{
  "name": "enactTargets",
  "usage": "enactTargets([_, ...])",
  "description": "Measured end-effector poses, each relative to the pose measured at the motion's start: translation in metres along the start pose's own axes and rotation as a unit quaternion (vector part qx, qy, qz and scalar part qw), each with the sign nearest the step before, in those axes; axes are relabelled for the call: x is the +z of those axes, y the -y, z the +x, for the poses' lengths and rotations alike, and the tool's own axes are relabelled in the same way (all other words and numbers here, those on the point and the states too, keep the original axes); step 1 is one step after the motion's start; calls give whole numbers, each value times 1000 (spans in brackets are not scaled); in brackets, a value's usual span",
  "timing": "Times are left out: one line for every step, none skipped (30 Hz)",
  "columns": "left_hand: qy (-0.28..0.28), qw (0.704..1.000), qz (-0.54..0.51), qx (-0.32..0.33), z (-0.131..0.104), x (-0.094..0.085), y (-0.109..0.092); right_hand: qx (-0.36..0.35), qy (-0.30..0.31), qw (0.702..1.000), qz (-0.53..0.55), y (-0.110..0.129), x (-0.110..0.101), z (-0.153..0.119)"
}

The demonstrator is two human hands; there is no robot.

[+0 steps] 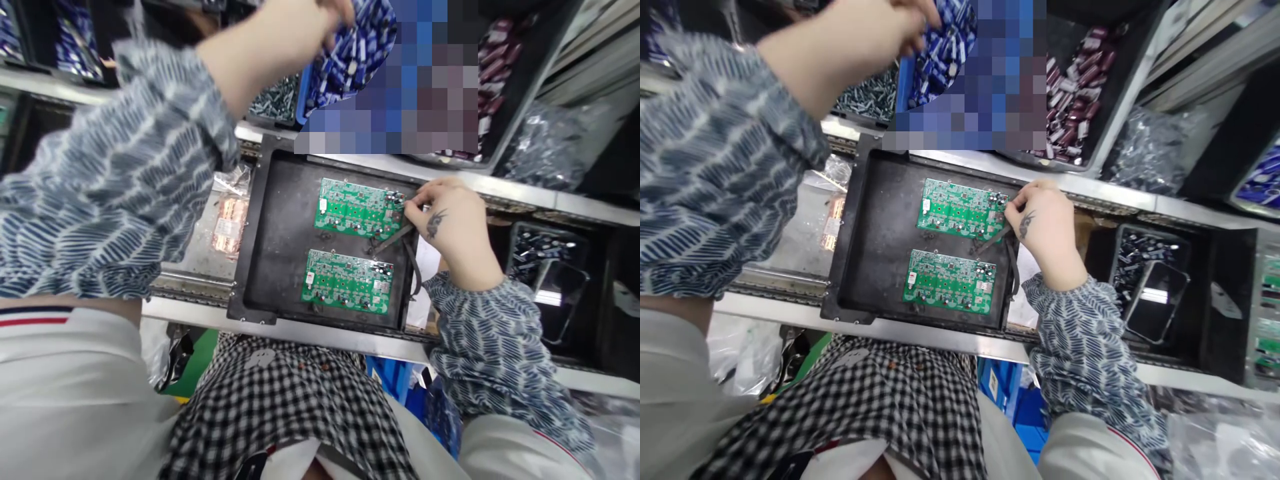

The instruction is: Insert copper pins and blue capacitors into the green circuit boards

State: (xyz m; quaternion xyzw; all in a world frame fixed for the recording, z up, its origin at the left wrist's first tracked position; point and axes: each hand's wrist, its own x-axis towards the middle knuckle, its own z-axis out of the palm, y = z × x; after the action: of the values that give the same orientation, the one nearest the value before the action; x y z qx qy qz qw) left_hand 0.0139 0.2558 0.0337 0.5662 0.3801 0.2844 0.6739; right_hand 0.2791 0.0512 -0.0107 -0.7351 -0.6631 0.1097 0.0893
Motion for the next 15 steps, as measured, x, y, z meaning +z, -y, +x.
enactTargets([-31,998,56,13,-14,19,5,3,3,1000,-10,3,0,0])
enactTargets([-24,996,82,4,-31,38,11,2,6,1000,-18,5,0,1])
enactTargets([-3,998,64,-17,-49,56,17,0,8,1000,-23,6,0,2])
enactTargets([14,998,53,-40,-67,73,24,-1,11,1000,-29,7,1,2])
enactTargets([31,997,27,-70,-84,87,30,-1,14,999,-32,7,2,2])
enactTargets([46,994,-10,-103,-98,98,36,-4,13,999,-31,7,3,1])
enactTargets([56,988,-46,-136,-109,107,42,-12,6,1000,-25,7,3,-1])
enactTargets([63,980,-87,-169,-118,113,47,-29,-6,999,-13,8,2,-6])
enactTargets([64,970,-127,-197,-125,118,51,-60,-24,998,6,10,0,-12])
enactTargets([61,961,-163,-216,-129,122,55,-100,-45,994,30,14,-3,-21])
enactTargets([57,952,-195,-230,-133,126,58,-145,-65,986,55,18,-6,-31])
enactTargets([54,944,-223,-238,-137,131,60,-184,-80,977,77,24,-9,-43])
enactTargets([57,937,-248,-240,-141,136,63,-213,-88,969,93,30,-12,-55])
enactTargets([65,932,-266,-237,-146,142,65,-226,-94,964,104,35,-14,-67])
enactTargets([78,929,-276,-233,-150,149,67,-228,-103,962,112,40,-16,-79])
